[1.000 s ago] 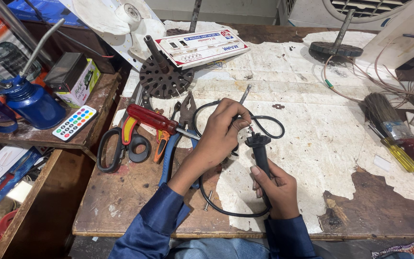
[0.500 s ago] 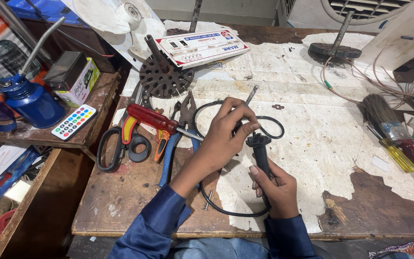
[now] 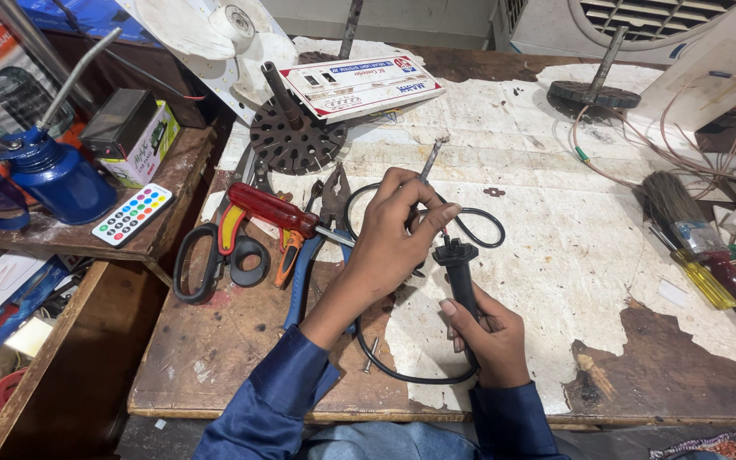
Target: The person disassembles a soldering iron by unscrewing the handle and removing the heating element. They then reassemble the soldering iron by inserting the heating element back into the handle and tightening the screw.
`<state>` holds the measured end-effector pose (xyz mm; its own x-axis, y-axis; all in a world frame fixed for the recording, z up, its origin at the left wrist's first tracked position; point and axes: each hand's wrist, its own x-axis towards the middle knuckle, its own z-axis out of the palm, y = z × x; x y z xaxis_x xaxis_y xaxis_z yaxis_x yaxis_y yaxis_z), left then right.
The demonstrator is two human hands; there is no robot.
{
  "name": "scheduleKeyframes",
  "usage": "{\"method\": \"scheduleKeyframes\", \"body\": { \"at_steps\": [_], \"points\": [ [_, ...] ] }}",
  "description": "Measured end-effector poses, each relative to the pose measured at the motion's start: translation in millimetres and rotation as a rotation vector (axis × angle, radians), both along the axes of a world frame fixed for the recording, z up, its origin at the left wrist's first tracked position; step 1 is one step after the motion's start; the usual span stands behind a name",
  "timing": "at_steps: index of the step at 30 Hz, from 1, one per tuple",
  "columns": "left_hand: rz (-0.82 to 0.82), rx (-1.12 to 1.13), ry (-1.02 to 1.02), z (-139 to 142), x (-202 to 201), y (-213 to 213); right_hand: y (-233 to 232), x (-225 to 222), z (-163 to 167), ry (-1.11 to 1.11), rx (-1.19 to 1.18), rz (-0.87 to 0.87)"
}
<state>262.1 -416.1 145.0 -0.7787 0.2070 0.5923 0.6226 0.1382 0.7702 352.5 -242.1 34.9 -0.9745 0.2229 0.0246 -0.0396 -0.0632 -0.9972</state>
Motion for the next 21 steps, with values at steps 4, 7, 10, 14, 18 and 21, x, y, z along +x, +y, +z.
{"method": "scheduleKeyframes", "body": {
  "at_steps": [4,7,10,14,18,21],
  "points": [
    [0.01,0.002,-0.011,2.8,1.0,0.2,-0.1,1.0,0.1,0.009,0.008,0.003],
    [0.013,-0.011,-0.003,1.9,1.5,0.8,0.3,0.8,1.2,0.015,0.006,0.01],
    [0.013,-0.022,-0.004,-0.6,0.2,1.0,0.3,1.5,1.8,0.006,0.008,0.003],
    [0.006,-0.036,0.099,-4.9,-3.2,1.3,0.1,1.0,0.9,0.016,0.008,-0.002],
    [-0.063,-0.063,0.017,-8.8,-6.3,0.9,1.4,2.3,-2.1,0.009,-0.004,-0.014],
    [-0.139,-0.052,0.016,-11.1,-7.8,-1.1,4.2,2.5,-3.4,0.013,-0.017,-0.014]
  ]
}}
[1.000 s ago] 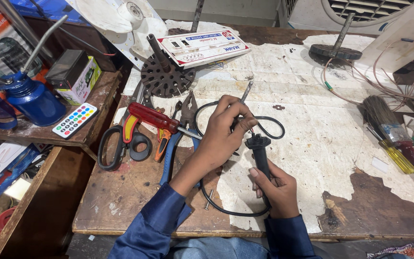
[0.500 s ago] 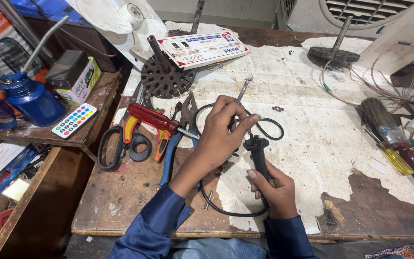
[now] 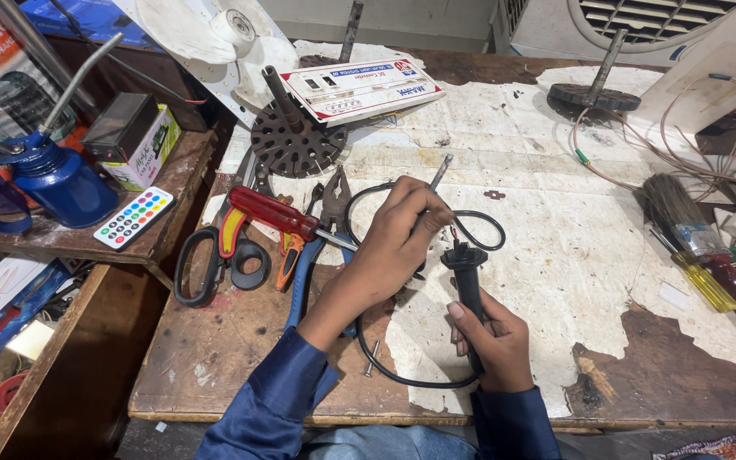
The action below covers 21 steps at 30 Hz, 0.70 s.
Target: The person disassembles a soldering iron by unscrewing the handle and removing the heating element. They then reassemble the soldering iron by inserting the heating element back into the handle and tightening the screw.
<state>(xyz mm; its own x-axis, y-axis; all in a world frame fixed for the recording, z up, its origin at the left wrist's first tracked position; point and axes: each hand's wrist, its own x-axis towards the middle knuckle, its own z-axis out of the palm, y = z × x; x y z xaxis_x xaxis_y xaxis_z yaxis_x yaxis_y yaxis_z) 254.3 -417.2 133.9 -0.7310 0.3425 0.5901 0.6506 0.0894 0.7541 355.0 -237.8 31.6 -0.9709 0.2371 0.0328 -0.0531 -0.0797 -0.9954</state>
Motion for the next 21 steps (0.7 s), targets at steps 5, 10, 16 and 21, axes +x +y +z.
{"method": "scheduleKeyframes", "body": {
  "at_steps": [5,10,16,21],
  "points": [
    [-0.033,0.009,0.041,-2.6,-0.2,0.9,1.1,-0.5,-0.4,-0.017,-0.005,-0.013],
    [-0.068,-0.005,0.025,-1.8,0.5,0.4,0.2,-0.4,0.4,0.003,-0.01,-0.008],
    [-0.127,0.015,0.023,3.5,2.5,-1.8,-0.4,-0.2,1.0,0.007,-0.021,-0.012],
    [-0.064,-0.062,0.052,6.7,5.8,-4.9,-0.3,0.3,2.0,0.006,-0.034,-0.015]
  ]
}}
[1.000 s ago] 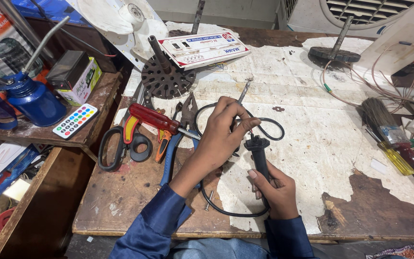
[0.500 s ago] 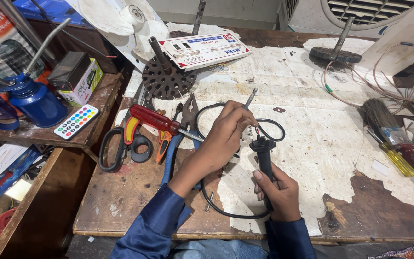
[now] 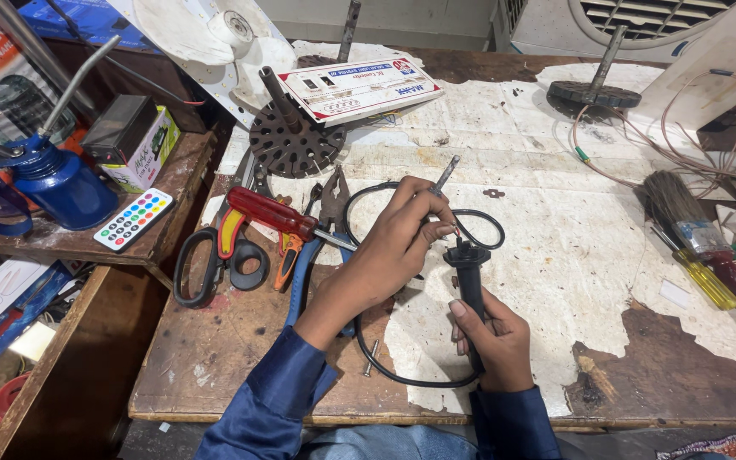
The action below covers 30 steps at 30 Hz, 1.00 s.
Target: The person disassembles a soldering iron by unscrewing the handle and removing the heating element. They then reassemble the soldering iron by inserting the heating element back into the handle and tightening the screw.
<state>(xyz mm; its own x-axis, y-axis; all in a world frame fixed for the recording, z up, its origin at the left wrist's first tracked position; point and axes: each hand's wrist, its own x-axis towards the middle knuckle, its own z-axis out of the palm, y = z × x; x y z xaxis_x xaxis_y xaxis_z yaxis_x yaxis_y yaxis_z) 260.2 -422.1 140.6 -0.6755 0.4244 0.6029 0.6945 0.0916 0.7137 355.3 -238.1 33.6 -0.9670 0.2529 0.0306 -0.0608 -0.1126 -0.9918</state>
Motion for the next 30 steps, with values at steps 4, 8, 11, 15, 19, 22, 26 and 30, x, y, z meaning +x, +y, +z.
{"method": "scheduleKeyframes", "body": {
  "at_steps": [4,8,11,15,19,22,26,30],
  "points": [
    [0.009,-0.016,0.008,2.1,1.1,0.6,1.3,-0.1,1.1,-0.007,-0.001,-0.01],
    [0.008,-0.035,0.006,4.0,2.2,0.4,1.2,-0.1,2.0,-0.018,-0.01,-0.02],
    [0.01,-0.05,-0.003,5.3,3.5,0.1,0.3,-0.4,4.1,-0.01,-0.025,-0.018],
    [0.019,-0.049,0.066,6.8,5.9,-0.7,-2.1,0.7,9.8,-0.019,-0.036,-0.004],
    [0.024,-0.079,0.067,7.9,7.6,-1.2,-6.4,3.0,16.1,-0.033,0.002,-0.018],
    [0.019,-0.057,0.085,7.5,9.4,-2.4,-8.8,3.7,18.5,-0.029,-0.002,-0.021],
    [0.037,-0.049,0.07,7.6,9.0,-3.1,-9.9,4.7,18.5,-0.021,-0.001,-0.026],
    [0.024,-0.012,-0.018,7.6,7.7,-3.3,-9.7,4.5,17.2,-0.018,0.005,-0.03]
  ]
}}
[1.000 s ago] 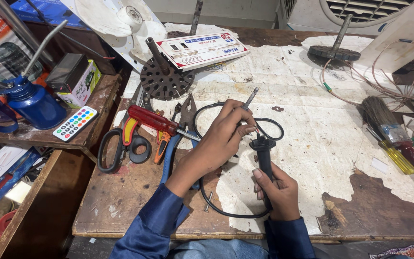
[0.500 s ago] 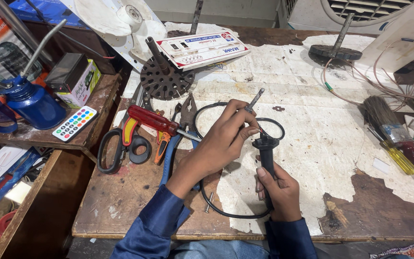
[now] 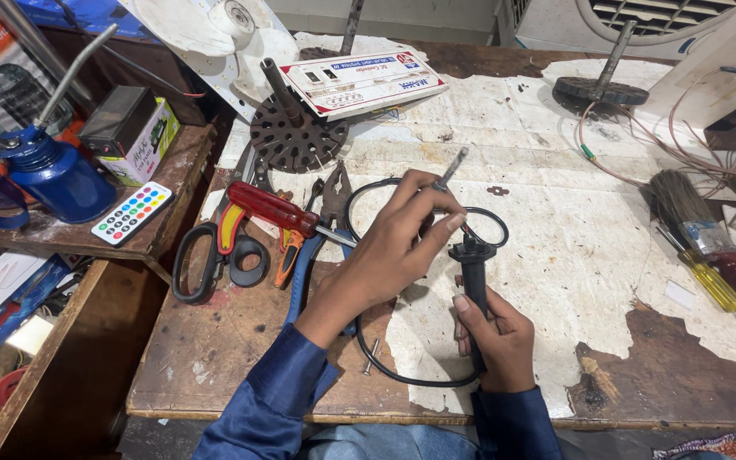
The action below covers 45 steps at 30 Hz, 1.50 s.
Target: The person disassembles a soldering iron by unscrewing the handle and removing the heating element. They then reassemble the soldering iron by inserting the heating element back into the handle and tightening the screw.
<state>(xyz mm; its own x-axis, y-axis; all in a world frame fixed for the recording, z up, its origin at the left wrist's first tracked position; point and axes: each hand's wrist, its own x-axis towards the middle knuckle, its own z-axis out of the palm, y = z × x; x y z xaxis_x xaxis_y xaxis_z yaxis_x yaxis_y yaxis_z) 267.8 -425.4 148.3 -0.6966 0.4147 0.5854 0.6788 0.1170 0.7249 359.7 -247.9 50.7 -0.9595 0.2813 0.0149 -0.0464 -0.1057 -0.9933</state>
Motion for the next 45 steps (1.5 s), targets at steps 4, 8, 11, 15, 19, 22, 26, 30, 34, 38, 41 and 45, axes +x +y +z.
{"method": "scheduleKeyframes", "body": {
  "at_steps": [4,8,11,15,19,22,26,30,34,38,41,45],
  "points": [
    [0.025,0.174,-0.015,-1.4,-2.0,-1.8,1.3,-0.6,-1.9,-0.007,0.001,0.0],
    [0.009,0.38,-0.165,-2.3,-13.9,-4.7,4.4,-1.4,-5.7,-0.001,-0.007,0.044],
    [0.046,0.485,-0.108,-5.2,-20.3,-8.1,7.0,-2.5,-8.4,0.03,-0.012,0.08],
    [0.097,0.608,-0.116,-6.7,-24.2,-11.0,12.6,-2.2,-8.9,0.029,-0.025,0.152],
    [0.065,0.708,-0.137,-2.7,-26.8,-14.5,17.0,-2.3,-8.5,0.036,-0.07,0.201],
    [0.055,0.748,-0.137,-0.9,-25.2,-16.3,17.8,-3.0,-9.4,0.027,-0.048,0.216],
    [-0.094,0.901,-0.158,1.4,-25.8,-15.5,19.1,-2.8,-9.6,0.045,-0.032,0.256],
    [-0.185,1.005,-0.207,4.3,-26.6,-17.8,18.9,-2.5,-8.8,0.059,-0.039,0.294],
    [-0.183,1.066,-0.217,6.1,-29.3,-21.8,18.6,-0.4,-7.6,0.066,-0.029,0.327],
    [-0.182,1.127,-0.238,-1.1,-34.2,-26.2,19.5,-1.2,-8.7,0.077,0.004,0.342],
    [-0.176,1.154,-0.269,-7.7,-44.8,-25.9,19.0,-1.8,-11.5,0.063,0.022,0.32],
    [-0.068,1.051,-0.304,-6.7,-70.7,-14.3,14.6,-5.9,-14.2,-0.001,0.027,0.282]
  ]
}}
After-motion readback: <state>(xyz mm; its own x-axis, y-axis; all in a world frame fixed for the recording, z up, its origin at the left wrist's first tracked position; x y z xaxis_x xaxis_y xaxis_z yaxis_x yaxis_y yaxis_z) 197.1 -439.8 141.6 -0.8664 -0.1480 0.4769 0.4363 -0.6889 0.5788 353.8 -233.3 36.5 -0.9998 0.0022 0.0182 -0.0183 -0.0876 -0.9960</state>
